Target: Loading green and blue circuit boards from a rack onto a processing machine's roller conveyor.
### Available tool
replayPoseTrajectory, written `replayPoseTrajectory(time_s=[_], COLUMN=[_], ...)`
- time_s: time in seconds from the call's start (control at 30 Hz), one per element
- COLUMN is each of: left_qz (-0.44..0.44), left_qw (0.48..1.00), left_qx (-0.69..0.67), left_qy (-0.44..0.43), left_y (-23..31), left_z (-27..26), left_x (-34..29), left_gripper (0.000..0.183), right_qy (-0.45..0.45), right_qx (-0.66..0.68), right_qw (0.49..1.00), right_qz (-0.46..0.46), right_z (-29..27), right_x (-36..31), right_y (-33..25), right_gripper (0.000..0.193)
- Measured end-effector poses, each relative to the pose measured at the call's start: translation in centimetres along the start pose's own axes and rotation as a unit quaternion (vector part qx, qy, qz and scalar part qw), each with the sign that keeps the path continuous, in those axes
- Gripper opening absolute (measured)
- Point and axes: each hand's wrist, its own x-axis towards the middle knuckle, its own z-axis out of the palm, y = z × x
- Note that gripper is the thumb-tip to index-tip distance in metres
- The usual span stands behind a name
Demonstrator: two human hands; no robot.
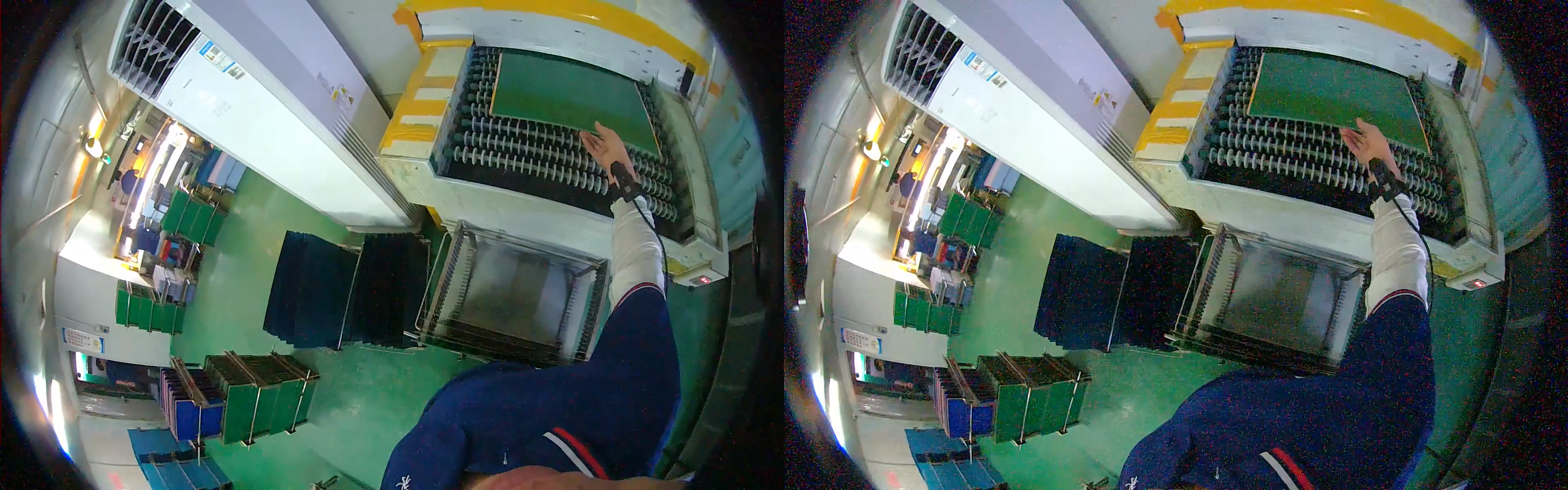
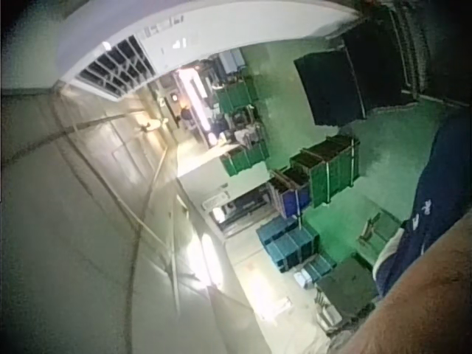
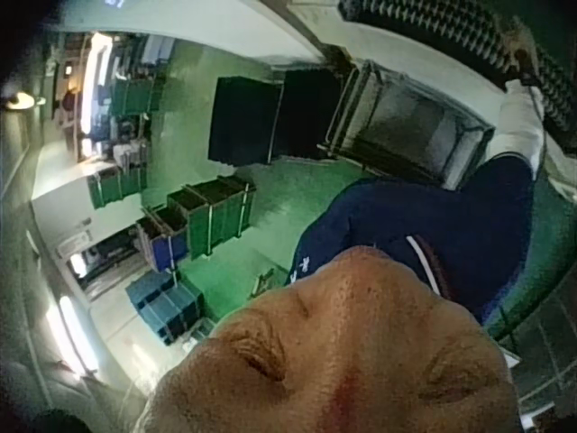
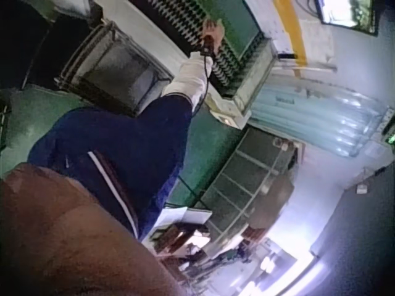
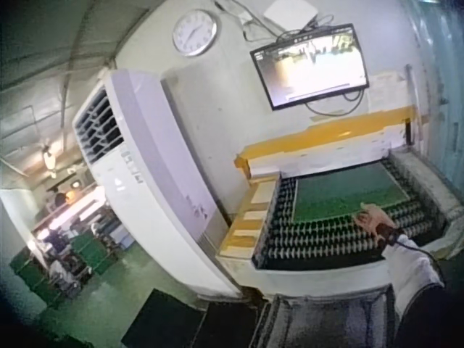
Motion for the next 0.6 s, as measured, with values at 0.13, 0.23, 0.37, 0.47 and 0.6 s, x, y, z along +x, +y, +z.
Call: replayPoseTrajectory(time_s=[0.13, 0.23, 0.37, 0.47, 0.6], left_qz=[-0.007, -0.016, -0.018, -0.022, -0.017], left_qw=[1.000, 1.000, 1.000, 1.000, 1.000], left_qx=[-0.003, -0.004, -0.003, -0.003, 0.000], left_qy=[-0.001, 0.002, 0.002, 0.007, 0.007], left_y=[0.5, 0.8, 0.8, 0.6, -0.3], left_z=[-0.3, -0.2, -0.3, -0.1, 0.4], left_x=[0.3, 0.1, -0.4, -1.2, -2.9], left_gripper=[0.063, 0.062, 0.062, 0.062, 0.062], right_qy=[-0.026, -0.024, -0.067, -0.056, -0.061], right_qx=[-0.010, -0.024, -0.055, -0.071, -0.138], right_qw=[1.000, 0.999, 0.996, 0.996, 0.988], right_qz=[-0.015, -0.001, 0.012, -0.013, -0.018], right_z=[-1.7, -1.6, -3.0, -2.5, -1.9], right_x=[3.3, 4.4, 5.5, 4.3, 2.3], right_y=[0.8, 0.6, 0.2, 0.7, 0.1], right_gripper=[0.044, 0.041, 0.043, 0.043, 0.039])
